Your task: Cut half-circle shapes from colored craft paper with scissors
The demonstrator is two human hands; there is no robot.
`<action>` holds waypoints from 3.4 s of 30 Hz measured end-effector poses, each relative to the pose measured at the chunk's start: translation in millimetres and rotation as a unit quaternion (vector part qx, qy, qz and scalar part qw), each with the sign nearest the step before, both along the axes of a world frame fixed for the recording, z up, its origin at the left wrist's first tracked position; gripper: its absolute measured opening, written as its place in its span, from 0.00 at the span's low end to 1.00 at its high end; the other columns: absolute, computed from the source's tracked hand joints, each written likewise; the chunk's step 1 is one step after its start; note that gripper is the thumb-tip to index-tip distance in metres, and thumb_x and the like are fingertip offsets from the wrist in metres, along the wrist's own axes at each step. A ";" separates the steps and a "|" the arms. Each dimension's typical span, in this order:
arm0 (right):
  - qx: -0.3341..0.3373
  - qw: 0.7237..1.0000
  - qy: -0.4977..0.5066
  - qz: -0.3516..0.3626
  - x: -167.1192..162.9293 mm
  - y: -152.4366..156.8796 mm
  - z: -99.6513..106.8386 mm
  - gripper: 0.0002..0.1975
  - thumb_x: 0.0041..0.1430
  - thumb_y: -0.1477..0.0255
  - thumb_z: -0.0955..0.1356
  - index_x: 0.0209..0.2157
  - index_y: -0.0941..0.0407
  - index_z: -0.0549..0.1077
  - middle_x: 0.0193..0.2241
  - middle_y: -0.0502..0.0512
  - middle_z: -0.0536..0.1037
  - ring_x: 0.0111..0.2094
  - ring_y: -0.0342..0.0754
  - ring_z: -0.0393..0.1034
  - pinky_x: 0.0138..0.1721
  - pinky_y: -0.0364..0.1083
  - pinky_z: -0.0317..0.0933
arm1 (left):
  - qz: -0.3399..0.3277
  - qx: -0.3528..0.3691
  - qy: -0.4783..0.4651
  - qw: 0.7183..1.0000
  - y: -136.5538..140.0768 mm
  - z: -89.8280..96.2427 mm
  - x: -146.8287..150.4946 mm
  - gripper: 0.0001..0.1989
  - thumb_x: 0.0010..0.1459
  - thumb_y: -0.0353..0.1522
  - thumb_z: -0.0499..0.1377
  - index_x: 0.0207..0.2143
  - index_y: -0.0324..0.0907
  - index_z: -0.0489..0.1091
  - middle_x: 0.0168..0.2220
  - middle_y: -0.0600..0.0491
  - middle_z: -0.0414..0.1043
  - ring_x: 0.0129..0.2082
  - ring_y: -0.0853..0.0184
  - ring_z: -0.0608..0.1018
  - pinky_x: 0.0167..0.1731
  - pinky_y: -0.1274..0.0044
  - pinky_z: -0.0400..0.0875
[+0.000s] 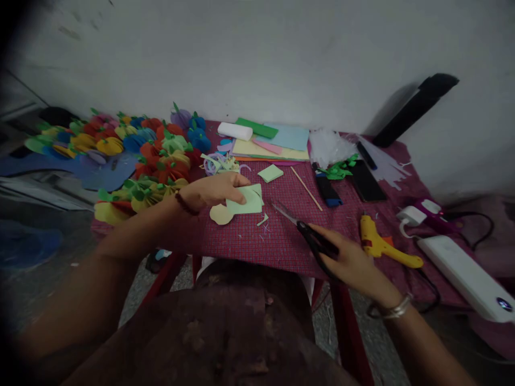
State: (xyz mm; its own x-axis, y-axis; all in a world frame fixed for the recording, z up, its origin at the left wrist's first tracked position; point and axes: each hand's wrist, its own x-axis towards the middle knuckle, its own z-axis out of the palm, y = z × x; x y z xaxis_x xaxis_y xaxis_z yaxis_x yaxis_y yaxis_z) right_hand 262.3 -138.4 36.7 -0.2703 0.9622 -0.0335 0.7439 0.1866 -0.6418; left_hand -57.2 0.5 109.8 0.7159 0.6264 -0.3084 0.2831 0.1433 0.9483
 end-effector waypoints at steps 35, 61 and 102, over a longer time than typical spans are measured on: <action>-0.011 0.831 0.540 -0.133 -135.7 55.8 0.8 0.11 0.51 0.65 0.76 0.34 0.54 0.77 0.30 0.48 0.79 0.33 0.45 0.70 0.39 0.45 0.65 | 0.312 -0.064 -0.348 0.882 -65.4 -58.6 56.1 0.19 0.40 0.35 0.75 0.34 0.39 0.76 0.30 0.55 0.78 0.29 0.73 0.74 0.35 0.78 0.68; -0.038 0.989 0.113 -0.085 -27.5 13.0 -12.5 0.24 0.56 0.58 0.71 0.52 0.53 0.70 0.41 0.58 0.81 0.41 0.56 0.78 0.41 0.50 0.72 | 0.361 -0.171 -0.357 0.845 11.5 -66.4 16.6 0.12 0.43 0.24 0.66 0.34 0.38 0.74 0.27 0.55 0.78 0.28 0.70 0.80 0.35 0.77 0.73; -0.118 0.871 0.477 0.007 -135.5 12.3 -23.3 0.26 0.66 0.57 0.66 0.62 0.49 0.64 0.37 0.53 0.71 0.38 0.48 0.66 0.47 0.50 0.64 | 0.389 -0.077 -0.381 0.835 -41.7 -46.7 32.9 0.11 0.40 0.29 0.66 0.30 0.39 0.72 0.28 0.58 0.72 0.26 0.75 0.70 0.30 0.80 0.65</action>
State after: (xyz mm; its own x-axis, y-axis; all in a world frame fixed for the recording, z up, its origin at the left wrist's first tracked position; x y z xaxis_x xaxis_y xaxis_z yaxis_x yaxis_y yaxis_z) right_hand 126.8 -126.1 13.4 -0.2947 0.9554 0.0172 -0.1512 -0.0288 -0.9881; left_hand -24.3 -41.2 63.1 0.1360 0.9883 -0.0684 -0.6297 0.1395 0.7642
